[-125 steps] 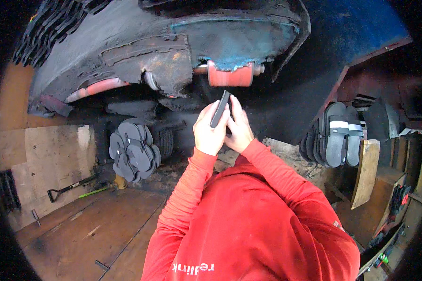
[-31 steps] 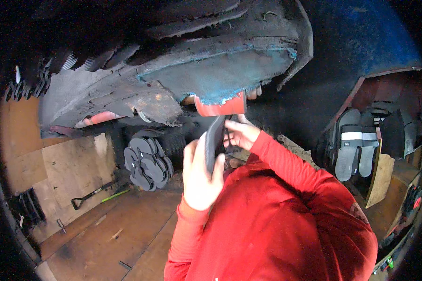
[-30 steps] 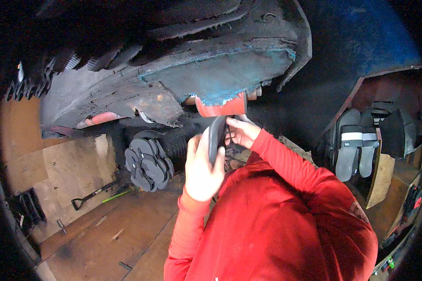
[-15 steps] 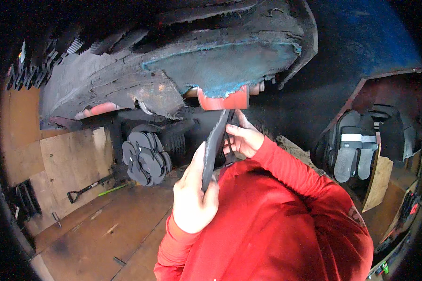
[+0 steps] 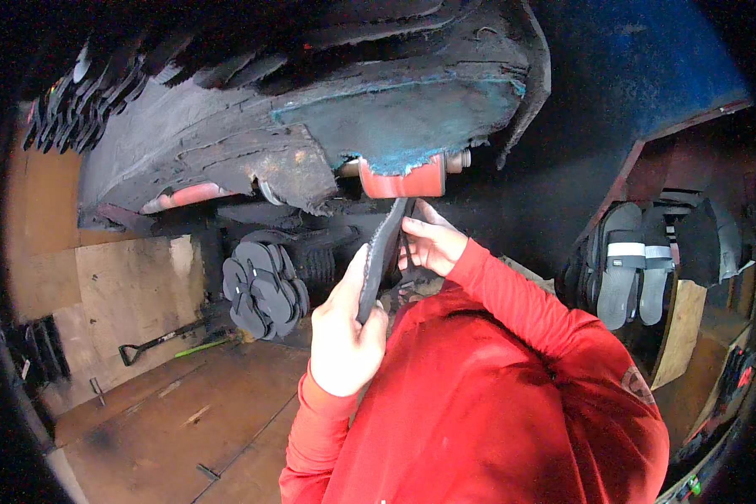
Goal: The person repeatedly presses the sole of a black sandal against a rotating red grinding wheel to smooth its surface. After each sandal is processed, it is placed on a growing stack of finished sandals on a nearby table.
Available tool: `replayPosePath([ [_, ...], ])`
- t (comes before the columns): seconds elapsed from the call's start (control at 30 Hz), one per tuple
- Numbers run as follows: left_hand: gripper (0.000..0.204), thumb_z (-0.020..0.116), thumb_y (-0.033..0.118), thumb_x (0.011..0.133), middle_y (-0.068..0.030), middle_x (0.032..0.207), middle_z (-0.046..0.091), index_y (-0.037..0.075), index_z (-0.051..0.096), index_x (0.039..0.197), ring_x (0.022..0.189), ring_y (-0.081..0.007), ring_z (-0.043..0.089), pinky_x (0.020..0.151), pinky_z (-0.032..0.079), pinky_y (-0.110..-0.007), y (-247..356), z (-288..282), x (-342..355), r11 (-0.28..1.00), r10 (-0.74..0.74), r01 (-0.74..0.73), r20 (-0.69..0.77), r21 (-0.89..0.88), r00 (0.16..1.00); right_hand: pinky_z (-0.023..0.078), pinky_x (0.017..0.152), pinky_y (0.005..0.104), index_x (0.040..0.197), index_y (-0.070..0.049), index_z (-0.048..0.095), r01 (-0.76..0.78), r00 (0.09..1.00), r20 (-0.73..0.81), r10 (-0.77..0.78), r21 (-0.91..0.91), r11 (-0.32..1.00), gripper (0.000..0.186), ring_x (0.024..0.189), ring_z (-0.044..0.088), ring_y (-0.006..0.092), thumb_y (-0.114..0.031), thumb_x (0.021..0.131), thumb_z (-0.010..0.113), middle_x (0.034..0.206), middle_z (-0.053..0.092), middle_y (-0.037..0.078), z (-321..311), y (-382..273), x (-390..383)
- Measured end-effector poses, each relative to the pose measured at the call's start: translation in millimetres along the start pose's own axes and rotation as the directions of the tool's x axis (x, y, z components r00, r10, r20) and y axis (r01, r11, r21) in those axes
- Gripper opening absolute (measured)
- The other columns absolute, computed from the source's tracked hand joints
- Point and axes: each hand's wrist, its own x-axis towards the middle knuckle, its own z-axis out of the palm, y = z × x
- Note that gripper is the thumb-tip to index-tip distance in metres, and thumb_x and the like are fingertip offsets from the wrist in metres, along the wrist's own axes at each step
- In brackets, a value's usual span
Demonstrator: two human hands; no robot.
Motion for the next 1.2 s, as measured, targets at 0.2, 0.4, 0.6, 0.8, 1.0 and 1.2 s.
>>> replayPosePath([
  [0.2,0.061,0.050,-0.008,0.081,-0.0172,0.122,0.068,-0.003,0.049,0.142,0.100,-0.0141,0.066,0.090,0.050,-0.028,9.9,-5.8,-43.2,1.000,-0.026,0.026,-0.026,-0.015,0.999,0.060,0.068,0.0472,0.155,-0.030,-0.003,-0.043,0.999,-0.011,0.042,-0.047,0.998,0.096,0.093,0.068,0.0321,-0.008,0.093,0.067,0.118,0.059,0.018,22.7,1.0,-27.3],
  [0.4,0.064,0.051,-0.007,0.080,-0.0266,0.137,0.056,-0.004,0.045,0.144,0.122,-0.0354,0.062,0.098,0.050,-0.036,33.0,-9.7,-46.0,0.997,0.078,-0.078,0.000,0.014,0.997,0.061,0.077,0.0492,0.155,-0.033,0.004,-0.031,0.998,0.056,0.039,-0.131,0.991,0.085,0.110,0.066,0.0419,-0.007,0.097,0.060,0.123,0.060,0.020,32.9,3.0,-35.3],
  [0.6,0.065,0.051,-0.009,0.078,-0.0267,0.137,0.056,-0.005,0.046,0.143,0.120,-0.0372,0.062,0.101,0.049,-0.036,-17.4,11.4,-44.0,1.000,0.014,-0.014,-0.009,-0.027,1.000,0.059,0.078,0.0460,0.152,-0.030,0.018,-0.181,0.983,-0.010,0.182,-0.172,0.968,0.067,0.112,0.065,0.0381,-0.010,0.101,0.056,0.123,0.061,0.017,22.6,-20.4,-23.2],
  [0.8,0.058,0.056,-0.007,0.085,-0.0278,0.142,0.052,-0.006,0.046,0.142,0.131,-0.0381,0.054,0.108,0.043,-0.040,-137.0,54.5,-124.9,0.996,-0.071,0.068,-0.048,-0.060,0.996,0.056,0.088,0.0404,0.154,-0.037,-0.022,0.090,0.995,0.071,-0.064,-0.482,0.871,0.131,0.112,0.061,0.0302,0.010,0.079,0.074,0.151,0.034,0.018,20.8,20.0,-38.5],
  [1.0,0.074,0.067,0.009,0.090,-0.0217,0.157,0.034,0.001,0.032,0.154,0.142,-0.0326,0.040,0.114,0.034,-0.043,-148.0,66.4,-39.7,0.909,0.253,-0.267,-0.087,-0.320,0.964,0.052,0.095,0.0362,0.156,-0.027,-0.020,0.073,0.984,-0.072,-0.166,-0.681,0.728,0.140,0.118,0.056,0.0229,0.000,0.070,0.086,0.155,0.033,0.015,24.2,33.0,-32.2],
  [1.2,0.064,0.068,0.005,0.091,-0.0074,0.134,0.056,0.000,0.041,0.149,0.118,-0.0142,0.053,0.103,0.043,-0.030,-107.9,68.3,76.1,0.633,0.058,0.134,0.220,-0.762,0.974,0.052,0.100,0.0378,0.160,-0.019,-0.011,0.184,0.978,0.177,-0.115,-0.448,0.875,0.122,0.121,0.056,0.0221,0.010,0.079,0.076,0.141,0.048,0.010,25.2,7.8,-31.7],
])
